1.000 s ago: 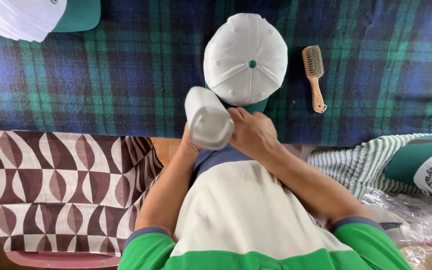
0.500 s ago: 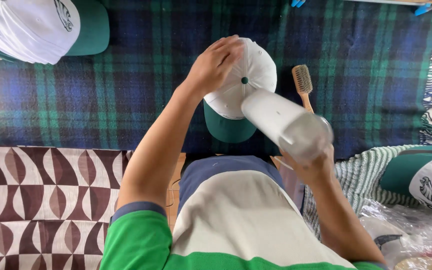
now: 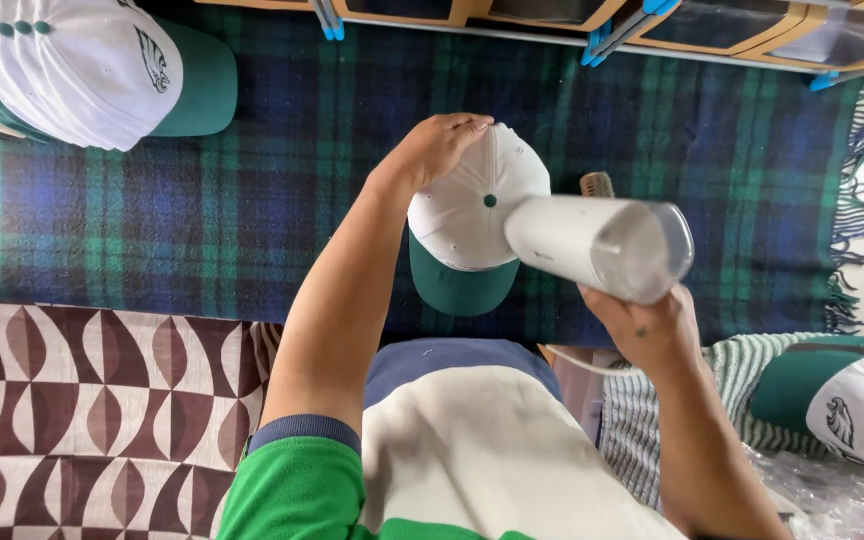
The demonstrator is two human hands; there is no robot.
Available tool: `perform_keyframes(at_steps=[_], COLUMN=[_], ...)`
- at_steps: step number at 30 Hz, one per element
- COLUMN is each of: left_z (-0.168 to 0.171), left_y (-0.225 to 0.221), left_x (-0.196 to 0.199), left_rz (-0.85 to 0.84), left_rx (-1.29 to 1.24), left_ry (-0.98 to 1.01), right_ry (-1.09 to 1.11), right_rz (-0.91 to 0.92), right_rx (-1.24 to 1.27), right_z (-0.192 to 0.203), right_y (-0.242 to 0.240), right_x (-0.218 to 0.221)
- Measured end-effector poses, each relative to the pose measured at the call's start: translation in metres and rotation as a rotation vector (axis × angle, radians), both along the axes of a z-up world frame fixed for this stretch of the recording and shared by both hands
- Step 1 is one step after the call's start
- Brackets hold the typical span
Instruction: A person is using a handheld steamer and a brush to clean and reshape a baseball cap on a table.
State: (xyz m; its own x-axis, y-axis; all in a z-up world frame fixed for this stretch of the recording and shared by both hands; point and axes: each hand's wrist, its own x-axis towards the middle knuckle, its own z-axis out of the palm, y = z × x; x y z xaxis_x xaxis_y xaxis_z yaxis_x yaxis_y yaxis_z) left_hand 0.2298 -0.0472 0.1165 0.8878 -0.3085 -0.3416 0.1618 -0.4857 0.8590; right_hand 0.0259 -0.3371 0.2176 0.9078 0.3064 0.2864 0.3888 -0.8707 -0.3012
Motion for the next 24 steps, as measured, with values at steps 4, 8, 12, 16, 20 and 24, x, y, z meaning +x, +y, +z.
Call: perform_keyframes(at_steps=[4,8,12,16,20,24], left_z=[-0.015,0.03,0.01,-0.015,-0.053,-0.06], left_y=[-0.005,0.002,0.003,0.004,-0.001,0.001], left_x=[0.006,0.0,0.005,0.017,0.03,0.038], left_rz=[-0.092,-0.114,-0.071,-0.264,-0.32,-0.178], left_rx=[0.009,0.03,0.048,0.086,0.163,0.116], left_ry=[-0.065,-0.083,0.006,-0.21,-0.141,0.101], right_ry=[0.107,0.466,0.328,0.255,0.185,0.331], right_rz=[-0.127,-0.328,-0.202,-0.154,-0.087,-0.122], right_rx=[0.182,0.176,0.269,0.033,-0.033,-0.104], right_z=[0.021,0.04,0.037,0.044,0.044,0.047], right_y=[0.026,0.027,0.015,0.023,0.038,0.026], right_x=[0.049,0.105,0.078,0.071,0.106,0.102])
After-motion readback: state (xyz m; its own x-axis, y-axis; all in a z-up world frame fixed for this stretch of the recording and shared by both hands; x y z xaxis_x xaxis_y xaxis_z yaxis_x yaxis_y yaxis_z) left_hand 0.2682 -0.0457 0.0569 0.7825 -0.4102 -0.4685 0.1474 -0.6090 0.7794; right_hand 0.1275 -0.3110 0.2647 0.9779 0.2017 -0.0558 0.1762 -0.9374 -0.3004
